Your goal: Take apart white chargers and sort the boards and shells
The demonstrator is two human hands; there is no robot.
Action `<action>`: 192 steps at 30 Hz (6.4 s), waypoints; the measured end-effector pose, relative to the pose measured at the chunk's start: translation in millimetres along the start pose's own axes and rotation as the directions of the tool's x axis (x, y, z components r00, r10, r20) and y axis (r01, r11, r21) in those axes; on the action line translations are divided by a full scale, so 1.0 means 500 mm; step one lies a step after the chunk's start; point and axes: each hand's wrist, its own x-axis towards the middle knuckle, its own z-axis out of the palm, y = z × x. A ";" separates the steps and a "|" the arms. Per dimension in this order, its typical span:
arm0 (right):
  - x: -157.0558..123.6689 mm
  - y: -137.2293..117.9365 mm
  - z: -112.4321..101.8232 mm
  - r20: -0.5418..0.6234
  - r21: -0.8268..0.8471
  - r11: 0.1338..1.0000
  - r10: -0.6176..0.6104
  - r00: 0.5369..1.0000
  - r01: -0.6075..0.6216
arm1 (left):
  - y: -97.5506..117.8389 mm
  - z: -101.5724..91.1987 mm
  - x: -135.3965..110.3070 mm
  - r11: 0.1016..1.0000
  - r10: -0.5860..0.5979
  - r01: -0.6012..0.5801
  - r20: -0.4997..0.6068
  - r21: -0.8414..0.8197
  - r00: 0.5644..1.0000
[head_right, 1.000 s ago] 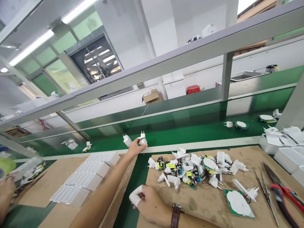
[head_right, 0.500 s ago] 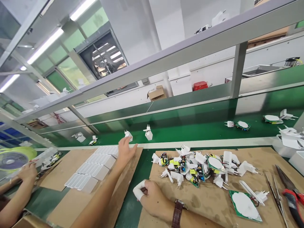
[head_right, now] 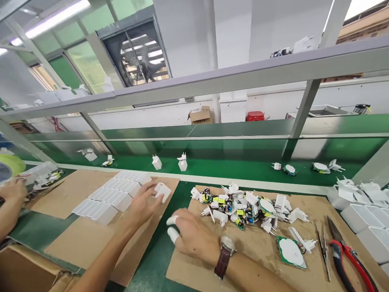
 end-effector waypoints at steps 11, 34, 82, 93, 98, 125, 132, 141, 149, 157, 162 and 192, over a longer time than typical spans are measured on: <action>0.022 0.119 -0.113 -0.085 -0.575 0.765 0.298 0.951 -0.291 | 0.097 -0.016 -0.199 0.971 0.016 0.010 0.107 -0.237 0.994; -0.010 -0.046 -0.073 0.314 -0.587 0.802 0.353 0.881 -0.112 | 0.111 -0.007 -0.210 0.921 -0.031 0.084 0.143 -0.380 0.989; -0.028 -0.032 -0.039 0.109 -0.213 0.942 -0.242 0.964 0.260 | 0.113 -0.020 -0.249 0.925 0.056 -0.027 0.064 -0.379 0.996; -0.042 -0.018 -0.027 0.078 -0.275 0.931 -0.225 0.971 0.238 | 0.116 -0.030 -0.245 0.937 0.072 -0.049 0.055 -0.345 0.996; -0.043 -0.017 -0.027 0.081 -0.274 0.930 -0.233 0.969 0.246 | 0.117 -0.031 -0.244 0.935 0.071 -0.041 0.073 -0.351 0.995; -0.044 -0.021 -0.029 0.081 -0.314 0.918 -0.226 0.971 0.240 | 0.108 -0.024 -0.251 0.928 0.037 0.012 0.124 -0.373 0.992; -0.041 -0.026 -0.033 0.104 -0.343 0.908 -0.220 0.970 0.243 | 0.110 -0.029 -0.245 0.929 0.044 0.008 0.130 -0.371 0.991; -0.054 -0.017 -0.020 0.107 -0.390 0.894 -0.196 0.975 0.222 | 0.104 -0.020 -0.249 0.924 0.049 0.003 0.125 -0.383 0.991; -0.059 -0.008 -0.020 0.079 -0.346 0.914 -0.198 0.977 0.213 | 0.107 -0.025 -0.250 0.929 0.053 -0.007 0.114 -0.371 0.992; -0.062 -0.002 -0.022 0.114 -0.307 0.921 -0.213 0.970 0.239 | 0.113 -0.032 -0.246 0.936 0.069 -0.040 0.071 -0.349 0.995; -0.057 -0.007 -0.022 0.115 -0.283 0.930 -0.210 0.971 0.235 | 0.114 -0.032 -0.245 0.931 0.092 -0.070 0.047 -0.358 0.995; -0.039 0.027 0.043 0.062 -0.181 0.949 -0.252 0.966 0.260 | 0.124 -0.053 -0.243 0.616 -0.155 0.343 0.317 -0.710 0.936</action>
